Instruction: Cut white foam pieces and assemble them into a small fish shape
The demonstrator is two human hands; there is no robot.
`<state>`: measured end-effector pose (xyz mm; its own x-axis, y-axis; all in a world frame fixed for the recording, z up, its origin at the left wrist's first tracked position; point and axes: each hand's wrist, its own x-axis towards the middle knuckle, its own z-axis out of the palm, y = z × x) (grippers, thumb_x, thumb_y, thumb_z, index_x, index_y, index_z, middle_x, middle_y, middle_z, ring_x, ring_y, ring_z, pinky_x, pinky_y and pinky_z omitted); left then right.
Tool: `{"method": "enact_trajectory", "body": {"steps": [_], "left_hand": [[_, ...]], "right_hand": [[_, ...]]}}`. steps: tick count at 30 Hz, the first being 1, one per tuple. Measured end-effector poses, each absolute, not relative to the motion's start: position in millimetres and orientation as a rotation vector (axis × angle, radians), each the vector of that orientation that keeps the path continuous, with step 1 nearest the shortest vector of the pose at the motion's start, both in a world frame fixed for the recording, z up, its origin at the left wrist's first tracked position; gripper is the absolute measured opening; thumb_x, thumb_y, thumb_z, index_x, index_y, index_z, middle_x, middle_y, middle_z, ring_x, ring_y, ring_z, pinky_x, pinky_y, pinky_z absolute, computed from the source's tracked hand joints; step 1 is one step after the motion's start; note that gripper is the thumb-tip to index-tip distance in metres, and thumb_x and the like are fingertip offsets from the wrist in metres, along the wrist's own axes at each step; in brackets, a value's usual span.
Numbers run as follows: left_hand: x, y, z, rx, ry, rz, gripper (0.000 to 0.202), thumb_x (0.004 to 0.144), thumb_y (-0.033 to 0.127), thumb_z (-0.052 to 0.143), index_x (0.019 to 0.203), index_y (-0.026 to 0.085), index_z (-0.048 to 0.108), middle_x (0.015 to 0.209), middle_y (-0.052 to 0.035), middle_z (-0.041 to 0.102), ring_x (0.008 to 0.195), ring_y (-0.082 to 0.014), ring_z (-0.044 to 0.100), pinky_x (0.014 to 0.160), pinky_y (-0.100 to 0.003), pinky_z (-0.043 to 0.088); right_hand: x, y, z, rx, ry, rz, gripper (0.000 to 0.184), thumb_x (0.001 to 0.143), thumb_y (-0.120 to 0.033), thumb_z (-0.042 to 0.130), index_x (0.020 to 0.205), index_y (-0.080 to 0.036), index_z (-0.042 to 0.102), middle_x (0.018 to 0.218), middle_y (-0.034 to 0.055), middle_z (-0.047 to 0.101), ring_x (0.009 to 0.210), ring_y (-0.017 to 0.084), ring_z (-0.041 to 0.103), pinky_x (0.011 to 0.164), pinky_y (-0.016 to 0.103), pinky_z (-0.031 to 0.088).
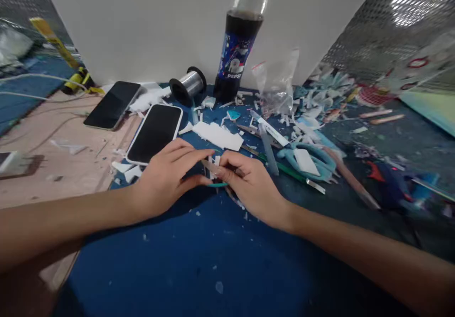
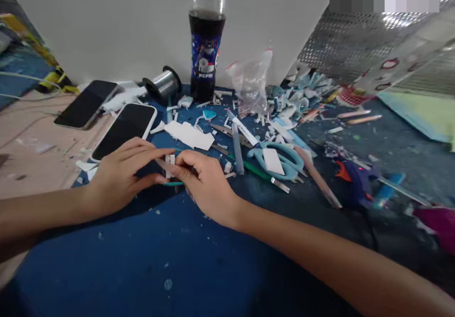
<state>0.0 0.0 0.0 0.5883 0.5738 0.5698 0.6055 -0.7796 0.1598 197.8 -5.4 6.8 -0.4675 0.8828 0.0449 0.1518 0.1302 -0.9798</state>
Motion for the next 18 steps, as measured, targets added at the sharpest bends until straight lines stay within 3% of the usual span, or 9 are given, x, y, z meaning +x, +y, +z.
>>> {"method": "enact_trajectory", "body": {"steps": [5,9,18], "left_hand": [[1,-1,0,-2.783,-1.064,-0.960,0.046,0.098,0.044,0.042,0.112,0.006,0.063,0.088,-0.0128,0.070,0.086,-0.0225,0.062,0.075,-0.031,0.052],[-1,0,-1,-2.776,-1.117,-1.006,0.045,0.098,0.047,0.039,0.115,0.011,0.060,0.092,-0.0110,0.070,0.088,-0.0216,0.061,0.077,-0.031,0.052],[0,-3,5,-2.773,-1.047,-1.064,0.038,0.098,0.033,0.045,0.116,0.003,0.059,0.088,-0.0098,0.065,0.080,-0.0174,0.058,0.074,-0.026,0.051]], "right_hand": [[195,-8,8,-0.998,-1.737,1.279,0.035,0.096,-0.031,0.055,0.064,-0.020,0.043,0.054,-0.0084,0.038,0.040,0.004,0.039,0.042,0.020,0.036],[197,-9,7,-1.034,-1.709,1.221,0.033,0.098,-0.035,0.050,0.068,-0.021,0.046,0.054,-0.0068,0.045,0.042,0.005,0.045,0.042,0.020,0.037],[201,-6,18,-1.164,-1.711,1.061,0.041,0.100,-0.044,0.042,0.067,-0.021,0.048,0.053,-0.0049,0.051,0.040,0.006,0.044,0.042,0.023,0.036]]}}
